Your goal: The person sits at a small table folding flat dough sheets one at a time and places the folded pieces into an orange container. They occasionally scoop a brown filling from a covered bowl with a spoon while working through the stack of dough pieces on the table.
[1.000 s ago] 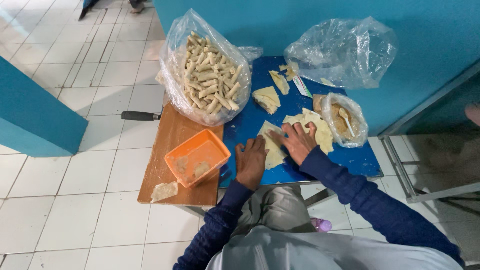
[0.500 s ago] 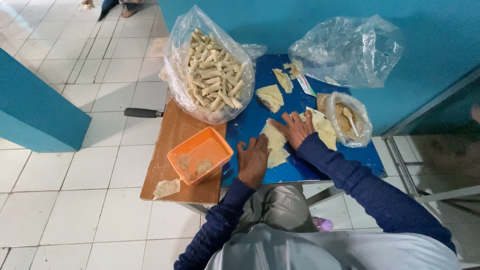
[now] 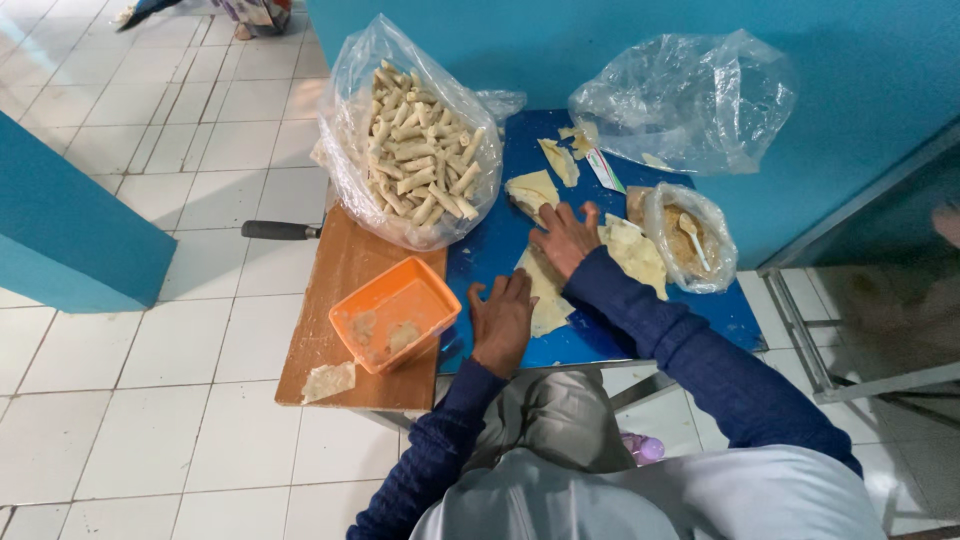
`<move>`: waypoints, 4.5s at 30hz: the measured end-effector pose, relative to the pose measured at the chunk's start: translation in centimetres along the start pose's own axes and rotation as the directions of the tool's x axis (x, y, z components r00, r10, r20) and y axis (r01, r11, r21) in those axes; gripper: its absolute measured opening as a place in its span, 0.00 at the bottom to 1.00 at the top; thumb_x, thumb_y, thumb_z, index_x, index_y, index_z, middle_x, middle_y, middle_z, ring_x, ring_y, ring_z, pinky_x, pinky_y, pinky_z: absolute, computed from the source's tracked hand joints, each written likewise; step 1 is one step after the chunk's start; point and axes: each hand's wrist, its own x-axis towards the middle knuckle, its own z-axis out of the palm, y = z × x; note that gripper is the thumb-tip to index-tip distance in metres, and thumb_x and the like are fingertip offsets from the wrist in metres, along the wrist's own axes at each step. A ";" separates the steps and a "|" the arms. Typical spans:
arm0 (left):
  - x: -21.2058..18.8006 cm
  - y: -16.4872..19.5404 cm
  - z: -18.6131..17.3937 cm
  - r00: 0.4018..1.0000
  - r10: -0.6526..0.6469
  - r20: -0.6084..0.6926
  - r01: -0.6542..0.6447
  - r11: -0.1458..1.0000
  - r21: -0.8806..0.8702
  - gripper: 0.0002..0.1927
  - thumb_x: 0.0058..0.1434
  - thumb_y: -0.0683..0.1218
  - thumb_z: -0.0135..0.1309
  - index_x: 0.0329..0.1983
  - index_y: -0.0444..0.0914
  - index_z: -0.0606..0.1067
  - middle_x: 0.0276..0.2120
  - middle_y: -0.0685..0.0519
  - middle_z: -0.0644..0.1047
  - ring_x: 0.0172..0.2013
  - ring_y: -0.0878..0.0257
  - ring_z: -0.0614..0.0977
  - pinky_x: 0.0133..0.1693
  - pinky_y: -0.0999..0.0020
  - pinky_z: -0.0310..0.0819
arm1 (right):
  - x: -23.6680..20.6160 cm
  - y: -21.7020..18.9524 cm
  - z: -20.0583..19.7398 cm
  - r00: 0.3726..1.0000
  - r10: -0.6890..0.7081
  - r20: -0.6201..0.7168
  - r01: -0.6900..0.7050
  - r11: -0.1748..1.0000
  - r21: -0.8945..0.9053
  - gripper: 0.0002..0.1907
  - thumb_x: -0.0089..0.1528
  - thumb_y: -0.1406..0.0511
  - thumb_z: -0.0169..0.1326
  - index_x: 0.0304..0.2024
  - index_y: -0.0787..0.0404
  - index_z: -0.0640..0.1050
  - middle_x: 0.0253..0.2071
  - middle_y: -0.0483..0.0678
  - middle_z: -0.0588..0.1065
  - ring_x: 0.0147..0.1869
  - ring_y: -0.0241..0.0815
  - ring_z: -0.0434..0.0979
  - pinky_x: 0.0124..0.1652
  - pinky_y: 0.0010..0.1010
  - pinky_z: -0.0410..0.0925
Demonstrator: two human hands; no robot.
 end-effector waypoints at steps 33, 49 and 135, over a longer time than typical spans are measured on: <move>0.8 -0.4 1.7 0.999 -0.039 0.001 0.039 0.997 0.064 0.12 0.67 0.48 0.50 0.49 0.39 0.77 0.53 0.54 0.76 0.52 0.60 0.74 0.55 0.47 0.54 | -13.4 12.7 -5.7 0.675 0.728 0.118 -0.704 0.684 -0.193 0.15 0.60 0.60 0.63 0.45 0.58 0.75 0.41 0.56 0.79 0.44 0.61 0.80 0.41 0.52 0.71; 0.6 -0.8 1.4 0.997 -0.066 0.051 0.067 0.998 -0.021 0.13 0.67 0.46 0.49 0.52 0.38 0.77 0.55 0.54 0.75 0.54 0.59 0.73 0.57 0.46 0.51 | -14.8 11.8 -6.4 0.725 0.680 0.107 -0.651 0.728 -0.214 0.20 0.58 0.65 0.62 0.53 0.52 0.77 0.43 0.54 0.77 0.43 0.60 0.81 0.40 0.52 0.71; -2.5 0.9 -2.8 0.977 -0.211 0.019 0.178 0.770 -0.612 0.11 0.59 0.36 0.55 0.44 0.35 0.71 0.40 0.44 0.76 0.41 0.46 0.79 0.42 0.57 0.74 | -16.9 3.6 -11.1 0.812 0.477 -0.338 -0.483 0.873 0.070 0.07 0.69 0.70 0.58 0.51 0.59 0.81 0.39 0.52 0.75 0.43 0.54 0.75 0.46 0.44 0.66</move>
